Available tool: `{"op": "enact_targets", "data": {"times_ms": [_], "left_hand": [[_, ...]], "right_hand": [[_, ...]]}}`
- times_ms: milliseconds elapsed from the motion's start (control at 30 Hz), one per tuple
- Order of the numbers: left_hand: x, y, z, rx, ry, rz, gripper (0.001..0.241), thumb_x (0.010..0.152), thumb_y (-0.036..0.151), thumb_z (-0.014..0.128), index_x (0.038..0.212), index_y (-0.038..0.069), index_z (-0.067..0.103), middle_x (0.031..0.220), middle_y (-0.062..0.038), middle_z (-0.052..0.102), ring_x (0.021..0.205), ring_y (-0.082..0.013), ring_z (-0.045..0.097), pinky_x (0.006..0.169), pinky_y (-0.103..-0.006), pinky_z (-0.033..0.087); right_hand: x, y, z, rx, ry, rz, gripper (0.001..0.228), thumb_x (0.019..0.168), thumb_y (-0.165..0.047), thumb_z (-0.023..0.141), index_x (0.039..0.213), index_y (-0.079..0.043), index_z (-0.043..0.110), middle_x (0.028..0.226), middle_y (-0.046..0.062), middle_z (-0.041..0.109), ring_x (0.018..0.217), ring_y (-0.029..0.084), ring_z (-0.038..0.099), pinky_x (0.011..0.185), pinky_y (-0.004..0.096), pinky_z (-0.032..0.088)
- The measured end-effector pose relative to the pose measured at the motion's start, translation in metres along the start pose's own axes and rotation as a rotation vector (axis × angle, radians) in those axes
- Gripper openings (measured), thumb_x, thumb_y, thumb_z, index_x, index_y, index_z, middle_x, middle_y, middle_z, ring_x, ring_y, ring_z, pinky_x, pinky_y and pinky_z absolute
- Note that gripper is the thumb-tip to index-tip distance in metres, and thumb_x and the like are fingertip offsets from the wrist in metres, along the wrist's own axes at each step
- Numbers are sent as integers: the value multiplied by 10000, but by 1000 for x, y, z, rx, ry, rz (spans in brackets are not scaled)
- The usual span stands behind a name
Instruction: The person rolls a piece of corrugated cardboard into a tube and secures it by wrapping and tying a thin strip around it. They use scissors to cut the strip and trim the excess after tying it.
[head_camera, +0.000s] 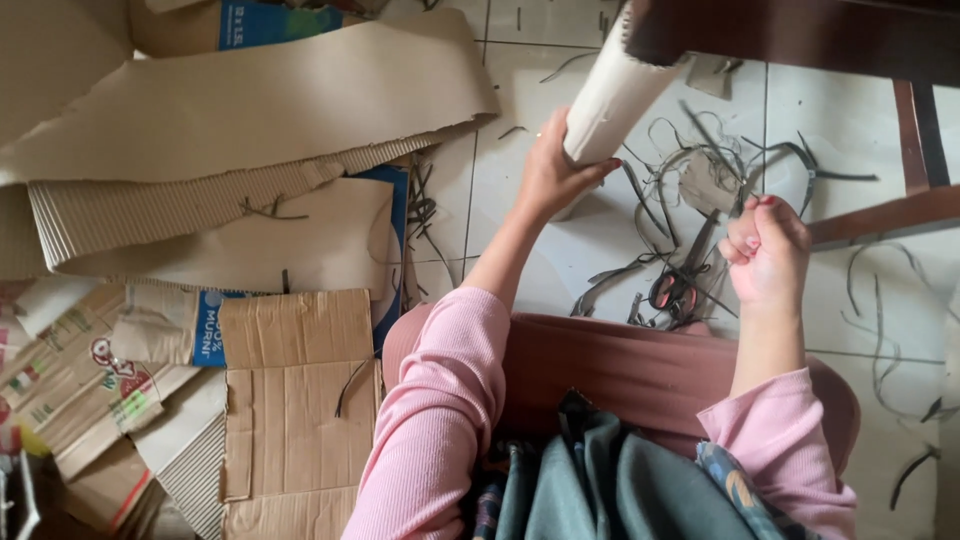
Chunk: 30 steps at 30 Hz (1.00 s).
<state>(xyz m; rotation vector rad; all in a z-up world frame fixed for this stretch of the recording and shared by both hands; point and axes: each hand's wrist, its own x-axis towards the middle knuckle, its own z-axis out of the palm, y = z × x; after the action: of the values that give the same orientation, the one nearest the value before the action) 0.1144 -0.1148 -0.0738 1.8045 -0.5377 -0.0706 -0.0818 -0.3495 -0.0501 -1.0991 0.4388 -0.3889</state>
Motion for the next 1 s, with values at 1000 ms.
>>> {"op": "enact_targets", "data": {"times_ms": [1000], "left_hand": [[-18, -20, 29, 27, 341, 425, 909, 981, 145, 746, 1643, 283, 137, 1566, -111, 393, 1407, -326, 505, 1152, -558, 456]], "right_hand": [[35, 12, 42, -484, 290, -474, 246, 1156, -87, 498, 917, -73, 554, 632, -24, 386, 513, 68, 318, 452, 240, 250]]}}
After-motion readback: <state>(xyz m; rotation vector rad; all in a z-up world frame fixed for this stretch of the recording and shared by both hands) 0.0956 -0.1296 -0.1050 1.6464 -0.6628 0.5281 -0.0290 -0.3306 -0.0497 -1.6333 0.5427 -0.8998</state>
